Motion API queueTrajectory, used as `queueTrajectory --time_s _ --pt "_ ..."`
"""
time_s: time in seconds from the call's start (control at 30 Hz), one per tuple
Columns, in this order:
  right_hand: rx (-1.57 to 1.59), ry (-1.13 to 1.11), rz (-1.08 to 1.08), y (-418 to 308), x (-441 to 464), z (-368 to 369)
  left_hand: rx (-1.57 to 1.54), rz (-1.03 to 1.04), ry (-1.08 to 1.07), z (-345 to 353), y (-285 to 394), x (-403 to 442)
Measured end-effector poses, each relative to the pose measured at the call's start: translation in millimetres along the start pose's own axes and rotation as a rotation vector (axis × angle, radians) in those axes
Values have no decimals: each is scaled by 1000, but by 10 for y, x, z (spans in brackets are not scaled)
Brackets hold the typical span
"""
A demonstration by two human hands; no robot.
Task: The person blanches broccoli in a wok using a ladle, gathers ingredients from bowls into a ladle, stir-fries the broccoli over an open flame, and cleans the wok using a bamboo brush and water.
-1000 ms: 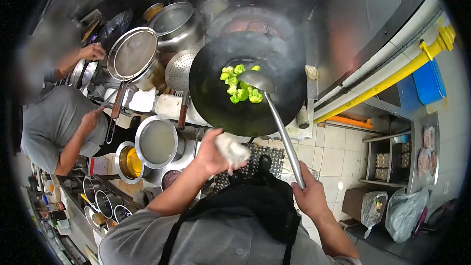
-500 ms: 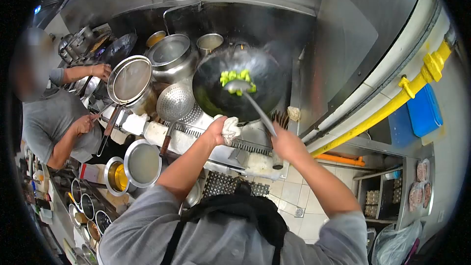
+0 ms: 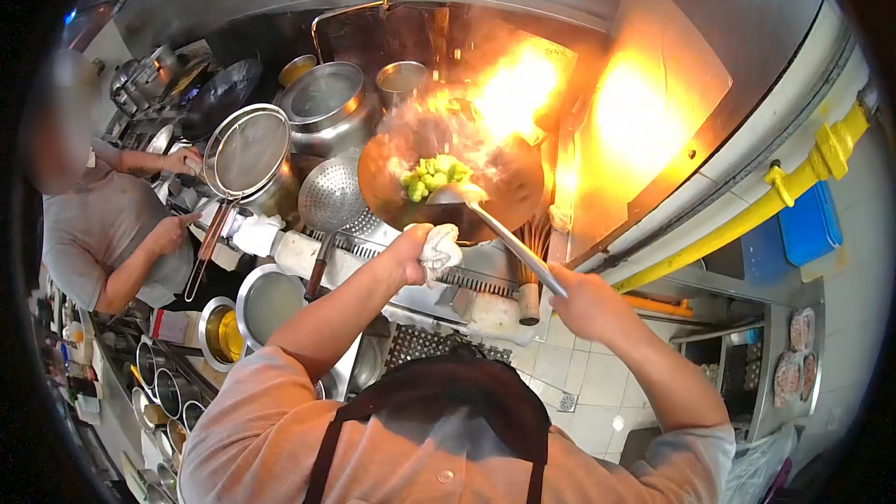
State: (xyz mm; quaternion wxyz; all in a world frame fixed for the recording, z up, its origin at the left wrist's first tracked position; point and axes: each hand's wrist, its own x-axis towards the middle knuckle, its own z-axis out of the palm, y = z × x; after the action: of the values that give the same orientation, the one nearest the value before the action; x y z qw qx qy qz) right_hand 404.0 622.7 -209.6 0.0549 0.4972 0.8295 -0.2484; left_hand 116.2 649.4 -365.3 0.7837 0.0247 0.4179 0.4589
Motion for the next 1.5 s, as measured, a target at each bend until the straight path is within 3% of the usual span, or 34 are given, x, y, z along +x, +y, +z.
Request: queueTrajectory --time_s 0.07,0.13,0.2,0.27,0.3,0.33,0.4,0.47,0.5,0.6,0.67,0.73,0.77,0.83,0.93,1.0,1.07,1.13,1.23,1.3,1.33,1.4,1.43,1.5 --pt "-13 -20 -62 147 467 242 -35 17 -117 -199 -23 213" --pt "-34 157 -53 99 780 439 -60 104 -376 -673 -214 562" --pt "-1 216 -21 8 855 518 -173 79 -226 -720 -655 414" --pt "26 260 12 -9 797 502 -83 207 121 -329 -946 -68" --pt "52 265 -25 -1 703 447 -68 168 205 -68 -859 -378" --pt "79 263 -63 32 630 428 -74 160 208 -132 -766 -238" --pt "22 244 -96 117 514 386 -121 56 -105 -380 -530 147" --pt "-3 90 -50 -30 281 125 -87 65 -17 -298 -131 298" --pt "-1 -17 46 -221 135 -48 -135 21 -135 -260 -69 217" --pt "-85 11 -76 -57 376 104 70 16 18 17 39 -47" --pt "-87 4 -32 -34 713 293 66 22 12 -316 -102 273" --pt "-76 170 38 -25 931 451 -136 118 -193 -786 -422 634" --pt "-71 173 40 -58 901 438 -87 111 -3 -534 -578 213" --pt "-61 179 96 -153 743 352 -69 170 161 -552 -1021 66" --pt "-52 182 57 0 533 295 -153 73 81 -404 -860 -15" --pt "-37 94 75 -46 276 112 -108 34 12 -313 -364 155" --pt "-62 43 -20 -55 80 -38 -60 20 30 5 -69 -63" --pt "-86 -19 21 -159 52 -145 -18 -1 33 117 81 -148" --pt "-95 -50 56 -180 317 27 15 27 28 -233 -48 211" --pt "-39 109 95 -65 610 269 -46 106 -48 -443 -287 269" --pt "-40 123 99 -21 604 285 -100 52 -45 -581 -494 264" --pt "96 301 -102 55 530 303 -105 47 49 -422 -786 -172" --pt "457 99 227 -133 409 75 -138 59 40 -228 -725 -348" --pt "547 62 253 -55 417 -137 -185 13 -24 -111 -600 -397"
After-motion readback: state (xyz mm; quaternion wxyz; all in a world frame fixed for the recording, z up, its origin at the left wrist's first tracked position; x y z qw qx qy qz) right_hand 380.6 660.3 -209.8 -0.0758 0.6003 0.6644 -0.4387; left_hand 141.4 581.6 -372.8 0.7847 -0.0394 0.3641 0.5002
